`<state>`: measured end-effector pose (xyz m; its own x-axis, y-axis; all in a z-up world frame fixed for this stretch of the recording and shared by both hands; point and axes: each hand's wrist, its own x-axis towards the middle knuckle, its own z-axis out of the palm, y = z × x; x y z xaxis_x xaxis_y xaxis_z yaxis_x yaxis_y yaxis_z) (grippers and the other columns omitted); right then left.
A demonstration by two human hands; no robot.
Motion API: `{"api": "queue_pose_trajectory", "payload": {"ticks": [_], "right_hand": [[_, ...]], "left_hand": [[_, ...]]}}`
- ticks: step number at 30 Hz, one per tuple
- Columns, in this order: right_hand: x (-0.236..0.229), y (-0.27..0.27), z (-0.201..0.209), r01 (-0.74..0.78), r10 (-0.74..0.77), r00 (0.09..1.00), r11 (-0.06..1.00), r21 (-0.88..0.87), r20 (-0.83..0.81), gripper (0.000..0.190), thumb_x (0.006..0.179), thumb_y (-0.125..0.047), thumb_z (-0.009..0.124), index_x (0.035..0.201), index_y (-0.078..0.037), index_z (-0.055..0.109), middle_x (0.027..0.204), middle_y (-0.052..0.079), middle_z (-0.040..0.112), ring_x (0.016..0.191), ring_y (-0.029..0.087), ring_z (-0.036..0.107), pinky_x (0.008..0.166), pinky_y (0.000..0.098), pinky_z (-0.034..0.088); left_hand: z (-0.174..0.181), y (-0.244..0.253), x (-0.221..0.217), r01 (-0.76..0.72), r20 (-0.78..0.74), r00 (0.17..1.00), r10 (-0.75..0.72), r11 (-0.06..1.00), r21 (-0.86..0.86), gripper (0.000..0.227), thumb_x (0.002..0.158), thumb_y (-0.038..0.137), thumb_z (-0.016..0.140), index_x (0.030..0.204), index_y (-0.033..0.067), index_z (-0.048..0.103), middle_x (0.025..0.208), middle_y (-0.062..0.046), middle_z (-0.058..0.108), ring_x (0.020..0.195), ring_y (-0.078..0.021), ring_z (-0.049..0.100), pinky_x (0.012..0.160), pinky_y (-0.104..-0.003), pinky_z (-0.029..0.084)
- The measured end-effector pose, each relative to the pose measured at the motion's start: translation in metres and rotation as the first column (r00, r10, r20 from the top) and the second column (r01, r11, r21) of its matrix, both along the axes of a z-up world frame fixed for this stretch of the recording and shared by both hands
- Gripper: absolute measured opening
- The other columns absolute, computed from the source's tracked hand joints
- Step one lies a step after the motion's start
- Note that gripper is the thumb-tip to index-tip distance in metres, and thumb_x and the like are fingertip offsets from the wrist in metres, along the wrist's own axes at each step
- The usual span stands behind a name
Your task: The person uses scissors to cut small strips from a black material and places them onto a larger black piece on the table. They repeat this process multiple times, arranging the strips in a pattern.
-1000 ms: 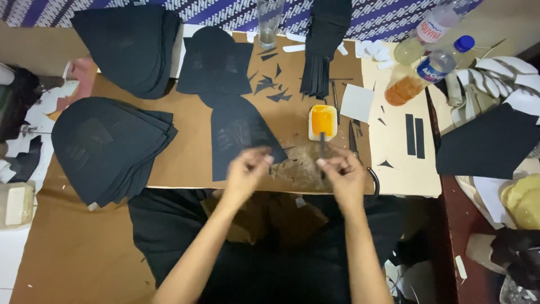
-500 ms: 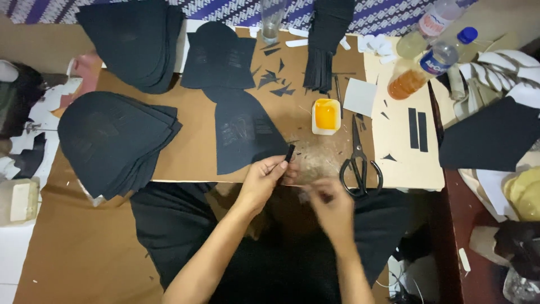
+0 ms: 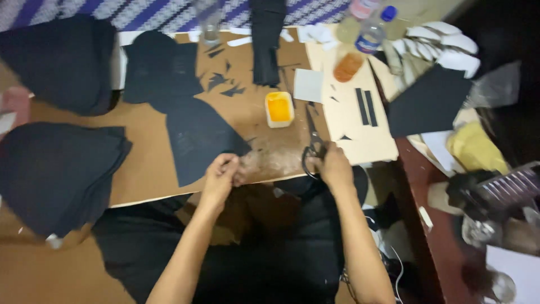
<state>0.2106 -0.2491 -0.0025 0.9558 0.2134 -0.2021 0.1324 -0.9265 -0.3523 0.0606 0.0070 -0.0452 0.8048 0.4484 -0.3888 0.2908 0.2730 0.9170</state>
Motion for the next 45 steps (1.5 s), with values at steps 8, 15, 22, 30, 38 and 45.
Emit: {"api": "queue_pose_trajectory", "payload": {"ticks": [8, 15, 22, 30, 38, 45], "right_hand": [[0.01, -0.011, -0.023, 0.191, -0.167, 0.968, 0.974, 0.12, -0.184, 0.055, 0.086, -0.034, 0.077, 0.128, -0.005, 0.057, 0.114, 0.025, 0.068, 0.113, 0.045, 0.068, 0.095, 0.0541, 0.054], [-0.102, 0.014, -0.024, 0.258, -0.143, 0.962, 0.755, 0.603, -0.232, 0.017, 0.083, -0.014, 0.076, 0.094, -0.005, 0.068, 0.085, 0.023, 0.072, 0.088, 0.041, 0.071, 0.078, 0.0452, 0.055], [-0.192, 0.02, -0.005, 0.012, 0.276, 0.939, 0.568, 0.823, -0.205, 0.022, 0.102, -0.033, 0.06, 0.102, -0.012, 0.058, 0.079, -0.002, 0.049, 0.066, 0.006, 0.046, 0.063, 0.0249, 0.04], [-0.19, 0.02, -0.016, 0.029, 0.279, 0.89, 0.755, 0.656, -0.361, 0.05, 0.094, -0.059, 0.045, 0.096, -0.011, 0.057, 0.059, 0.005, 0.059, 0.048, 0.017, 0.064, 0.054, 0.0304, 0.064], [-0.173, 0.03, -0.011, 0.117, 0.262, 0.854, 0.744, 0.658, -0.449, 0.042, 0.095, -0.055, 0.05, 0.089, -0.013, 0.052, 0.063, 0.0, 0.046, 0.047, 0.011, 0.051, 0.045, 0.0281, 0.06], [-0.156, 0.029, -0.028, 0.129, 0.239, 0.835, 0.791, 0.598, -0.496, 0.035, 0.098, -0.049, 0.052, 0.091, -0.014, 0.051, 0.065, 0.001, 0.047, 0.048, 0.011, 0.052, 0.041, 0.0271, 0.057]], "left_hand": [[0.019, 0.008, 0.004, 0.062, -0.005, 0.998, -0.062, 0.997, -0.044, 0.023, 0.105, 0.012, 0.058, 0.124, -0.0024, 0.062, 0.098, -0.018, 0.078, 0.076, -0.0184, 0.071, 0.066, -0.026, 0.055], [0.031, 0.01, 0.012, 0.062, -0.068, 0.996, -0.062, 0.998, 0.007, 0.023, 0.099, 0.011, 0.066, 0.119, -0.0009, 0.071, 0.098, -0.021, 0.078, 0.085, -0.0232, 0.077, 0.074, -0.034, 0.06], [0.02, 0.023, 0.014, 0.185, -0.04, 0.982, -0.183, 0.982, 0.037, 0.034, 0.102, 0.015, 0.059, 0.131, -0.0006, 0.067, 0.101, -0.013, 0.079, 0.087, -0.0187, 0.076, 0.08, -0.028, 0.059], [0.044, 0.018, 0.013, 0.239, 0.001, 0.971, -0.239, 0.971, -0.016, 0.024, 0.096, 0.02, 0.069, 0.112, 0.0027, 0.074, 0.087, -0.013, 0.079, 0.077, -0.0186, 0.073, 0.078, -0.029, 0.06], [0.037, 0.005, 0.025, 0.199, -0.003, 0.98, -0.201, 0.975, -0.1, 0.018, 0.095, 0.016, 0.072, 0.104, 0.0028, 0.081, 0.086, -0.01, 0.08, 0.072, -0.0147, 0.071, 0.069, -0.025, 0.058], [0.019, -0.005, 0.04, 0.145, 0.024, 0.989, -0.143, 0.977, -0.155, 0.017, 0.095, 0.016, 0.075, 0.085, 0.0029, 0.08, 0.071, -0.009, 0.075, 0.06, -0.0131, 0.066, 0.061, -0.024, 0.056]]}}
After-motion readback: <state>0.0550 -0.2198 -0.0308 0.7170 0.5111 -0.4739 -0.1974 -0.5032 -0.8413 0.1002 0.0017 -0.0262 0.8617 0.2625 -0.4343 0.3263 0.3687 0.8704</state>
